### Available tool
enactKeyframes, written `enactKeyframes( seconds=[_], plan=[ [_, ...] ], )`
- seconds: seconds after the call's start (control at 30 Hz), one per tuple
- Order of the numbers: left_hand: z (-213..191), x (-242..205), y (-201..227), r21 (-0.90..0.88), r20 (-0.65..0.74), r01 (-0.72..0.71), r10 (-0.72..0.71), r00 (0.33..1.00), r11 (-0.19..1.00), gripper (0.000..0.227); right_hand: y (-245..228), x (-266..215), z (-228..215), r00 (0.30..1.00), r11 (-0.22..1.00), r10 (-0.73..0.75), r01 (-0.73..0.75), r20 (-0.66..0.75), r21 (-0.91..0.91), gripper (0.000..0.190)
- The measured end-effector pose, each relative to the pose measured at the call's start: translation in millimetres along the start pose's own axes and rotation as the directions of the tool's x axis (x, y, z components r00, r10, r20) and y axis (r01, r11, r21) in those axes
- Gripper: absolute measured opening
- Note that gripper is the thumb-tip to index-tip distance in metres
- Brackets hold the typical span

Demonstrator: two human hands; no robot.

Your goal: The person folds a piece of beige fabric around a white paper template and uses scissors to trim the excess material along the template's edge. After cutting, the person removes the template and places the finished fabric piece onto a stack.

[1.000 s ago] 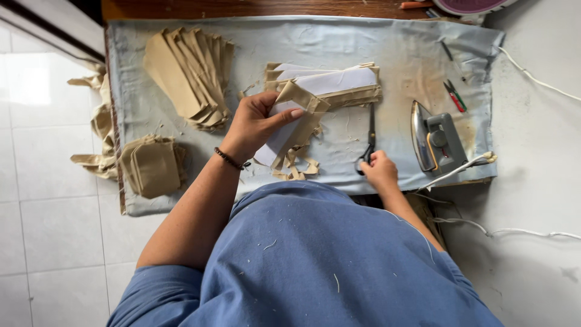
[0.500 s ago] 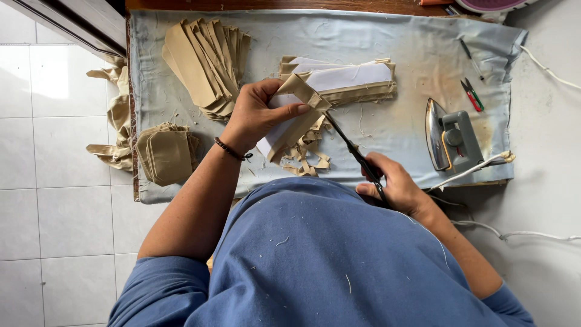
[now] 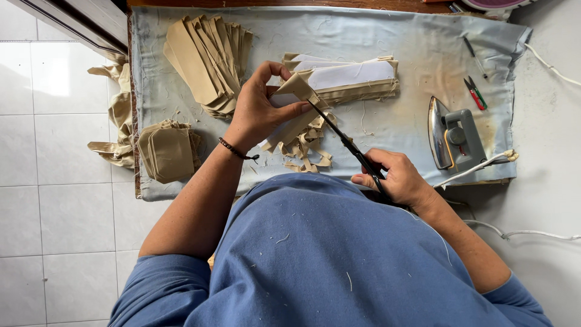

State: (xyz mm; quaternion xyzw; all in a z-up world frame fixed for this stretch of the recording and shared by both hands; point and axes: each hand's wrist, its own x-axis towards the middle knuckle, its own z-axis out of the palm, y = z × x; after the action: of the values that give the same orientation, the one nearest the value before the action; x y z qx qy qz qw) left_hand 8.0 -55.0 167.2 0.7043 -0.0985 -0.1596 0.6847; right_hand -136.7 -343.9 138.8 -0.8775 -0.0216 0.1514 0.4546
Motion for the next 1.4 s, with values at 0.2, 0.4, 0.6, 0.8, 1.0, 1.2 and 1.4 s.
enactKeyframes(
  seconds=[0.2, 0.4, 0.6, 0.8, 1.0, 1.2, 1.4],
  plan=[
    [-3, -3, 11, 0.059, 0.02, -0.024, 0.023, 1.0, 0.998, 0.055, -7, -4, -1, 0.998, 0.995, -0.056, 0.059, 0.041, -0.084, 0.038],
    [-4, -2, 8, 0.092, 0.013, -0.022, 0.021, 1.0, 0.995, 0.058, 3, -6, 2, 0.986, 0.983, -0.167, 0.166, -0.007, -0.081, 0.038],
    [0, -2, 5, -0.038, 0.096, -0.033, 0.036, 0.995, 0.999, 0.059, -9, -6, 1, 0.994, 0.989, -0.105, 0.106, 0.017, -0.108, 0.044],
    [3, -4, 7, -0.036, 0.091, -0.008, 0.011, 0.996, 0.999, 0.06, -3, -5, 5, 0.984, 0.981, -0.178, 0.176, -0.017, -0.081, 0.041],
    [3, -4, 7, 0.038, 0.074, 0.001, -0.003, 0.997, 0.999, 0.062, -3, -6, 4, 0.971, 0.969, -0.237, 0.235, -0.022, -0.081, 0.04],
    [7, -2, -5, -0.035, 0.164, -0.036, 0.041, 0.986, 0.999, 0.068, -8, -4, 6, 0.995, 0.993, -0.083, 0.087, -0.064, 0.078, 0.034],
    [4, 0, -10, -0.077, 0.181, -0.019, 0.033, 0.983, 0.997, 0.057, -7, -4, 10, 0.991, 0.991, -0.093, 0.101, -0.095, 0.091, 0.033]
  ],
)
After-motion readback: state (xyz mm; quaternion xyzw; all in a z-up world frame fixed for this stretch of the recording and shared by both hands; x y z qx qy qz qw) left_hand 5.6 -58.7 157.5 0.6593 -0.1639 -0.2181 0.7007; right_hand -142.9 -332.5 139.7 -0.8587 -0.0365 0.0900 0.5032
